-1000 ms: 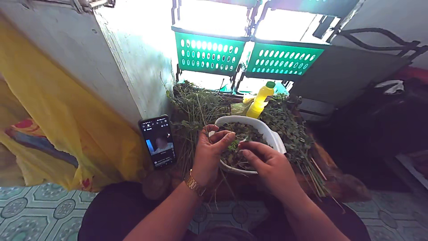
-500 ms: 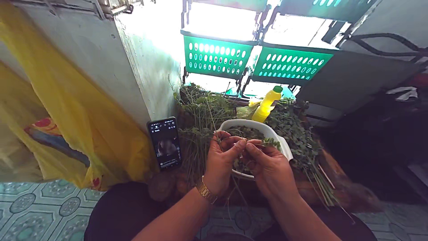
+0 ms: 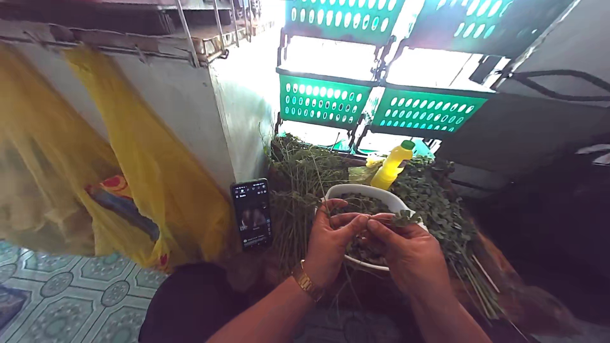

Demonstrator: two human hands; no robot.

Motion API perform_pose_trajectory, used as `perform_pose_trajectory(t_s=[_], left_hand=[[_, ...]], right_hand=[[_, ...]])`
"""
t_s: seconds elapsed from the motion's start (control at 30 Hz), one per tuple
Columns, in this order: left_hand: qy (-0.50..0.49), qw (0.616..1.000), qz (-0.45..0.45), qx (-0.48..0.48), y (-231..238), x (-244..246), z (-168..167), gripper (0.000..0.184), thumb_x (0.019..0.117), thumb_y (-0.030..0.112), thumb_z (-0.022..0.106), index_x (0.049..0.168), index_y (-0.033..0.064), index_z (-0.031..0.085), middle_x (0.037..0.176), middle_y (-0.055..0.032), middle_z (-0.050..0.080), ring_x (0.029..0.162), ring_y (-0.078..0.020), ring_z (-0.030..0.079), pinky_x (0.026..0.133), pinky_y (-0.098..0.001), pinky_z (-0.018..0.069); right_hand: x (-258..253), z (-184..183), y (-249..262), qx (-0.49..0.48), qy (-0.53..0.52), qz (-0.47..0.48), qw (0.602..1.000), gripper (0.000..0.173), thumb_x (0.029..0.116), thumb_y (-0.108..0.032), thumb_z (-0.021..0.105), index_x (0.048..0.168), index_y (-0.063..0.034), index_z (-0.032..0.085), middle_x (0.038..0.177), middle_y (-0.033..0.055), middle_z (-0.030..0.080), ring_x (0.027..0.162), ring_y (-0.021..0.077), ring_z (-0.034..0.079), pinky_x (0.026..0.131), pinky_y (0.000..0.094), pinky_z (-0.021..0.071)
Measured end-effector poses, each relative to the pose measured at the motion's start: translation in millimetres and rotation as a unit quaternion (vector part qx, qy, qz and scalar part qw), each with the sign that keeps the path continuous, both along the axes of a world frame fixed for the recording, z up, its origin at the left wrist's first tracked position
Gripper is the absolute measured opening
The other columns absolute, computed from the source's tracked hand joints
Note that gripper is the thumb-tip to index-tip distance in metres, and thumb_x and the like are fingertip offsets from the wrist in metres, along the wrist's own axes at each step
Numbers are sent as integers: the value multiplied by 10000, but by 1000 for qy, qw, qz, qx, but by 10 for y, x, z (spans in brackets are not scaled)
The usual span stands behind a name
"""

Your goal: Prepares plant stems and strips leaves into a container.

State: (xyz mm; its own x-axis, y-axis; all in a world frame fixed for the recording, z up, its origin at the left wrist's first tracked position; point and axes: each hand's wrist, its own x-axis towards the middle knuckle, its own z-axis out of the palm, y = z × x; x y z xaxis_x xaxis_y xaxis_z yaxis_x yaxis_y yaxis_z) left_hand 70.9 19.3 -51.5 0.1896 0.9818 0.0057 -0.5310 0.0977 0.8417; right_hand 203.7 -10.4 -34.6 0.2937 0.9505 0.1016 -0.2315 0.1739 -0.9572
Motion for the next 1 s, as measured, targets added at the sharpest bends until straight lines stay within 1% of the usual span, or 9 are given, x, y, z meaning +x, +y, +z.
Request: perform_pose_trajectory(t_s=[0.2, 0.33, 0.4, 0.53, 0.63, 0.73, 0.77, 0.9, 1.0], left_hand=[[2, 1000, -5, 9, 0, -6, -15, 468, 945, 72, 721, 1343, 127, 482, 1029, -48, 730, 877, -101, 693, 782, -247, 553], [-17, 999, -7, 29, -11, 3, -22, 465, 937, 42, 718, 1330, 131, 486, 1060, -45, 719, 914, -108, 685, 817, -261, 554], [-18, 999, -9, 33, -14, 12, -30, 468, 939, 32, 712, 1334, 129, 480, 1082, -51, 721, 930, -121, 689, 824, -270, 556], [-13, 1000, -18, 12, -24, 3, 1, 488, 944, 42, 712, 1362, 133, 477, 1068, -93, 747, 934, -141, 723, 818, -266, 566], [-8, 999, -30, 6, -11, -19, 16, 508, 943, 44, 714, 1378, 135, 469, 1060, -93, 750, 923, -136, 726, 805, -260, 570], [10, 999, -52, 6, 3, -51, 30, 486, 964, 78, 698, 1384, 136, 462, 1089, -86, 747, 933, -125, 719, 799, -250, 560], [14, 998, -58, 7, 9, -62, 31, 484, 965, 85, 699, 1386, 136, 466, 1092, -86, 747, 930, -121, 716, 794, -251, 555], [16, 997, -73, 17, 43, -105, 47, 510, 939, 38, 714, 1382, 127, 477, 1025, -76, 738, 861, -109, 703, 780, -251, 564], [20, 996, -78, 29, 41, -124, 65, 475, 945, 26, 703, 1348, 125, 472, 1014, -61, 731, 848, -96, 697, 771, -243, 563]], right_hand=[[-1, 38, -16, -6, -12, 7, 1000, 169, 867, 49, 741, 1030, 7, 760, 909, 130, 756, 742, 168, 732, 715, 300, 639], [-18, 26, -12, 3, -7, 6, 1000, 168, 868, 43, 744, 1030, 9, 771, 917, 132, 760, 757, 169, 733, 727, 305, 638], [-30, 12, -9, 3, -7, -1, 1000, 174, 854, 53, 754, 1020, 3, 768, 901, 124, 760, 746, 164, 731, 715, 300, 637], [-30, -17, -1, 8, -12, -13, 1000, 228, 832, 70, 761, 1014, -53, 699, 857, 83, 739, 704, 146, 719, 686, 306, 639], [-9, -26, 4, 12, -24, -10, 1000, 233, 820, 51, 783, 1009, -58, 700, 858, 84, 737, 711, 143, 718, 687, 299, 636], [8, -15, 0, 18, -44, -2, 999, 227, 806, 18, 810, 1004, -56, 728, 874, 88, 741, 724, 138, 717, 693, 290, 631], [14, -6, -3, 18, -52, -1, 998, 233, 801, 9, 818, 1006, -57, 731, 877, 90, 742, 727, 141, 719, 696, 292, 633], [34, 26, -16, 5, -78, 4, 997, 269, 792, 13, 828, 1030, -51, 720, 880, 99, 741, 741, 156, 727, 700, 302, 639], [37, 17, -17, -3, -75, 6, 997, 282, 790, 25, 827, 1040, -45, 719, 881, 101, 744, 744, 161, 729, 710, 308, 640]])
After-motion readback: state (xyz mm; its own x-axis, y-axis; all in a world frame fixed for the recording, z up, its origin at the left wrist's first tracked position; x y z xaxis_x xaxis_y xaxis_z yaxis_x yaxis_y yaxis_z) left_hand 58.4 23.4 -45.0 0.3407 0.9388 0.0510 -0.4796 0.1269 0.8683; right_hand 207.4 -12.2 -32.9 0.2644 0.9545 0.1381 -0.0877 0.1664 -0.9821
